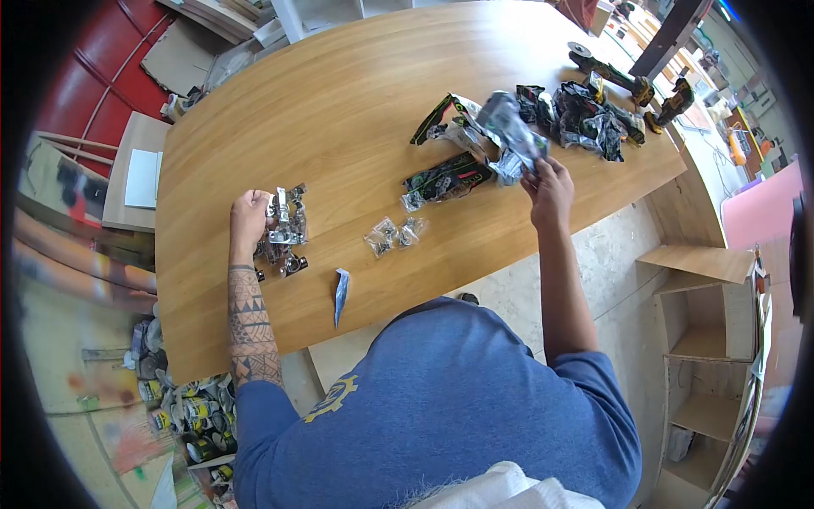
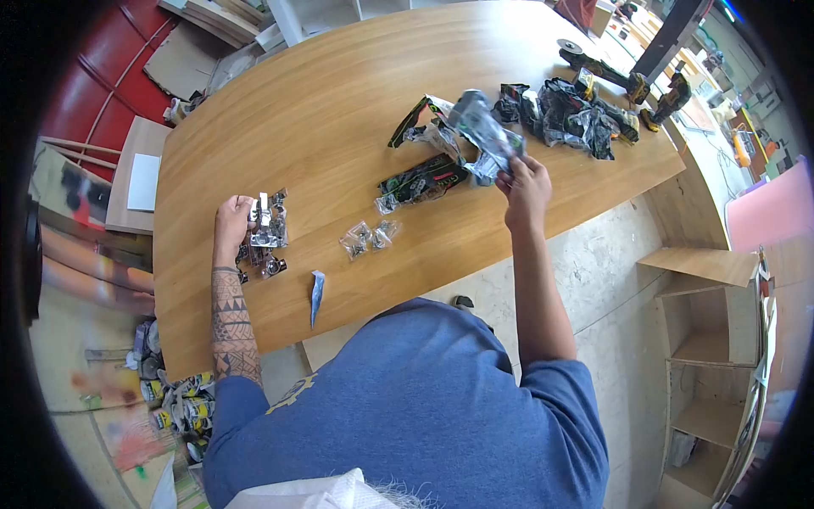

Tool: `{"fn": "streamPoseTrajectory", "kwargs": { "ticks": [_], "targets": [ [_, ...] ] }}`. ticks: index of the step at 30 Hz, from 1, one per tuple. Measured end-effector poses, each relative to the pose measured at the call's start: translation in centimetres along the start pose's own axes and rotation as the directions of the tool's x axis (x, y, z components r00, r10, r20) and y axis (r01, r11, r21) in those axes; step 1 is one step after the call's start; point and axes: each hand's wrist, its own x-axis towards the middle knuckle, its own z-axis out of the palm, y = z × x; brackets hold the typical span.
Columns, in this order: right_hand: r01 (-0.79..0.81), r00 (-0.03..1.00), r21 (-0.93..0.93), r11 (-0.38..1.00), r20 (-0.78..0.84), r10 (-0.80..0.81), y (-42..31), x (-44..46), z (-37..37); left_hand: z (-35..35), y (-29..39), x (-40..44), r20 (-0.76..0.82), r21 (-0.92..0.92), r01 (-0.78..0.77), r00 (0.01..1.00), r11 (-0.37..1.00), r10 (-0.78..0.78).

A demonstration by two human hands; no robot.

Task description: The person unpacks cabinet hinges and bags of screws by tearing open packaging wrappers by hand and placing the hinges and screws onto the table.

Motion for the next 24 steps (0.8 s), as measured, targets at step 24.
{"fn": "streamPoseTrajectory", "kwargs": {
  "ticks": [24],
  "targets": [
    [0.796, 0.333, -0.369, -0.480, 0.929, -0.162, -2.1, 19.7, 1.1, 11.3, 17.2, -13.8, 0.026, -0.140, -0.130, 0.991, 0.982, 0.135]
  ]
}}
